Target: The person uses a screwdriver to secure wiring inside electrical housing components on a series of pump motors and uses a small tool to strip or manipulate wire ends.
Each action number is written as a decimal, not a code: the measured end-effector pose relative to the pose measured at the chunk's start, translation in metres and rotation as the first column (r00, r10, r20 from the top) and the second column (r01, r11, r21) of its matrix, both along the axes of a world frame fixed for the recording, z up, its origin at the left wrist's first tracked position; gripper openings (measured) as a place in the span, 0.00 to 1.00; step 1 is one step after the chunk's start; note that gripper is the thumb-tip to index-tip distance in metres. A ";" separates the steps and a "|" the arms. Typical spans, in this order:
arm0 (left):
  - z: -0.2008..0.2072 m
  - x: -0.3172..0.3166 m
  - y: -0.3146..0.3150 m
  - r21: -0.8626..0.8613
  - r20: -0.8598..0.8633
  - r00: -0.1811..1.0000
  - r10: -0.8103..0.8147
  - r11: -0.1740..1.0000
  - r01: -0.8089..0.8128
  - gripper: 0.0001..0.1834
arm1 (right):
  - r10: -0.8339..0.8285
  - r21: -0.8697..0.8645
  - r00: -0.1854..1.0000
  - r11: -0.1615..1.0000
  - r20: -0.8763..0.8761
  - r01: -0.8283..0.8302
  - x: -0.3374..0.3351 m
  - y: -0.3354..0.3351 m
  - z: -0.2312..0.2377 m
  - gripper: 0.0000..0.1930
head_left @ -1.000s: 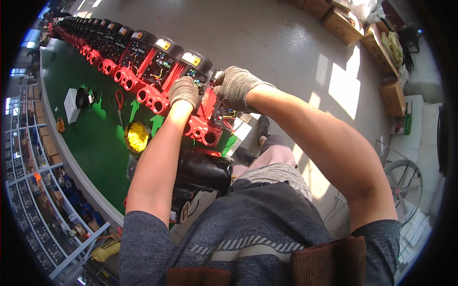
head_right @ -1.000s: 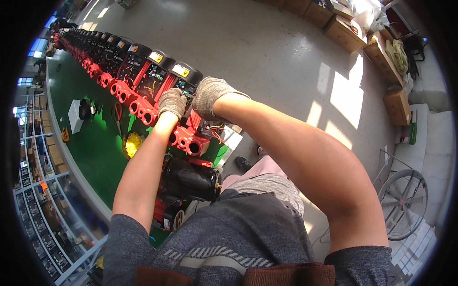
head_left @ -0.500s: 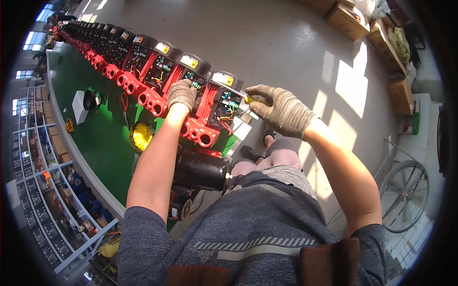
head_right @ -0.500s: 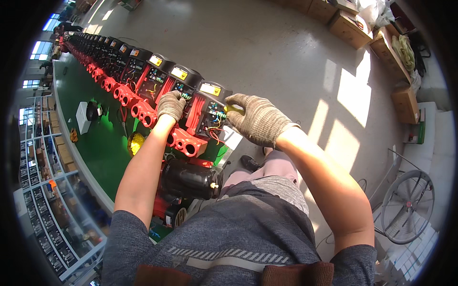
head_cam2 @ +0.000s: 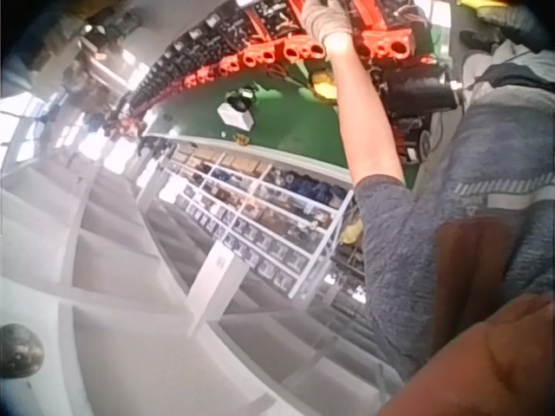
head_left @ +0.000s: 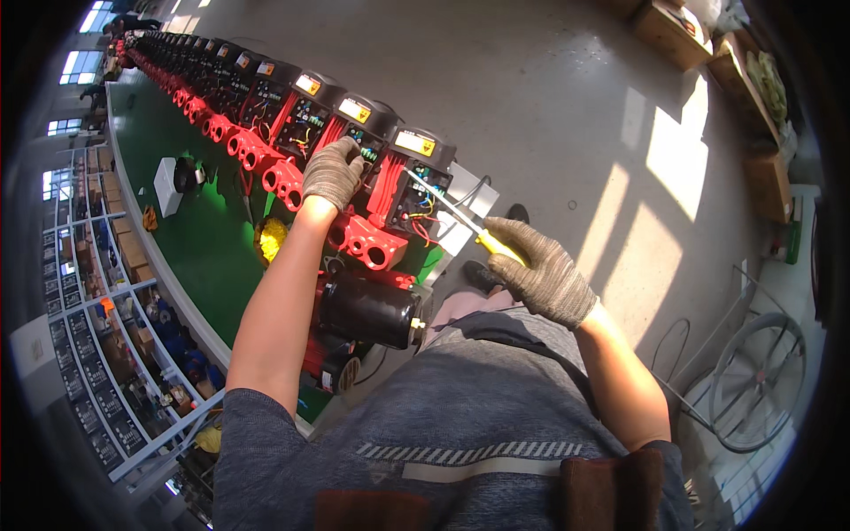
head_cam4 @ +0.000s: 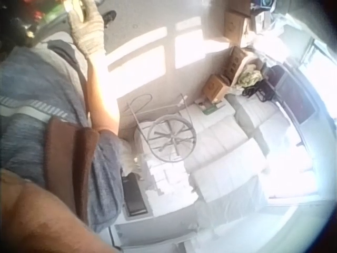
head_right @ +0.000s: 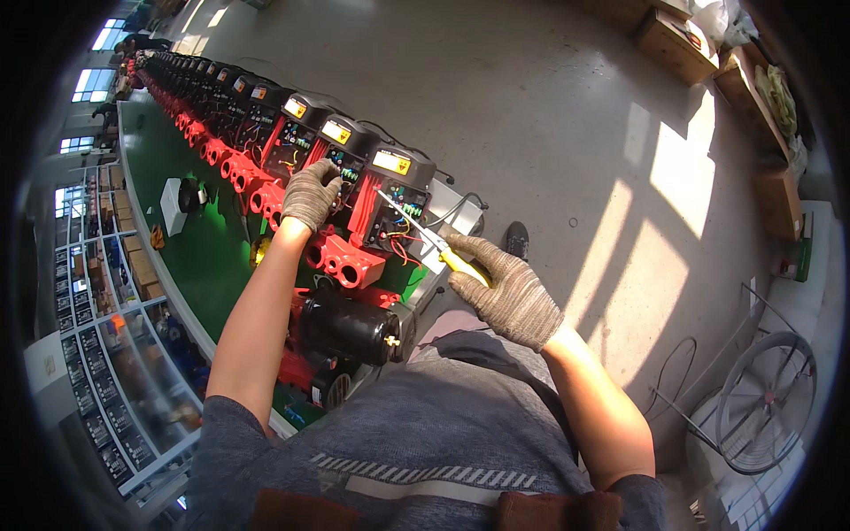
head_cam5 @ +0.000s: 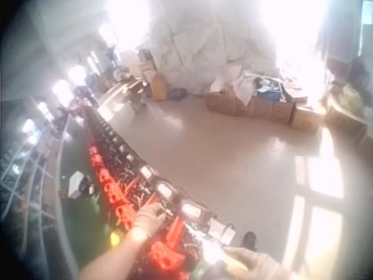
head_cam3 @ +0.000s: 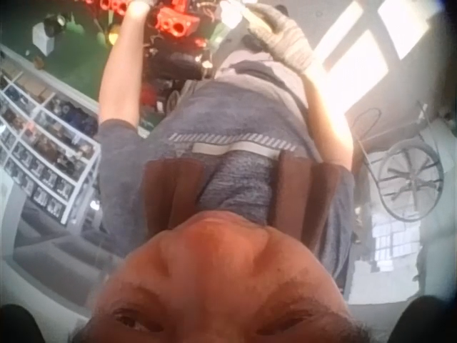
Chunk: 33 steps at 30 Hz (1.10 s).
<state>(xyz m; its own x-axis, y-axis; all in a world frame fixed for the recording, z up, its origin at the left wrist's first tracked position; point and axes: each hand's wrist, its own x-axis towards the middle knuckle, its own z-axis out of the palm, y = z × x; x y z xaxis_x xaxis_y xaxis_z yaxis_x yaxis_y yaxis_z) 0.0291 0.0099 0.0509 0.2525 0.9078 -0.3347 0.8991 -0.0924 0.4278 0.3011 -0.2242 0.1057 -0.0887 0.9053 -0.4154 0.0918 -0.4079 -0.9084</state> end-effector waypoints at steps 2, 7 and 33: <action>-0.018 -0.017 0.003 -0.033 0.018 1.000 -0.020 0.999 0.020 0.13 | 0.021 -0.002 1.000 1.000 -0.019 -0.021 0.002 0.003 0.001 0.26; -0.017 -0.002 0.001 -0.078 -0.175 0.983 -0.063 0.996 0.050 0.18 | 0.049 0.002 0.998 0.999 -0.035 -0.049 0.010 0.008 -0.004 0.26; -0.027 -0.014 -0.009 0.025 -0.029 0.990 0.139 0.990 -0.138 0.17 | 0.566 0.163 0.367 0.378 0.739 -0.911 -0.088 0.290 -0.051 0.13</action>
<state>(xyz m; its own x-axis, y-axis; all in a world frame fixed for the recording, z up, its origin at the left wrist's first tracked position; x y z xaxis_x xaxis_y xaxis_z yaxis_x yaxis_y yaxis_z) 0.0155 0.0010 0.0242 0.1141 0.9407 -0.3195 0.9166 0.0244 0.3992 0.2134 0.0653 0.0551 -0.7798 0.5966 -0.1896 0.5752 0.5635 -0.5930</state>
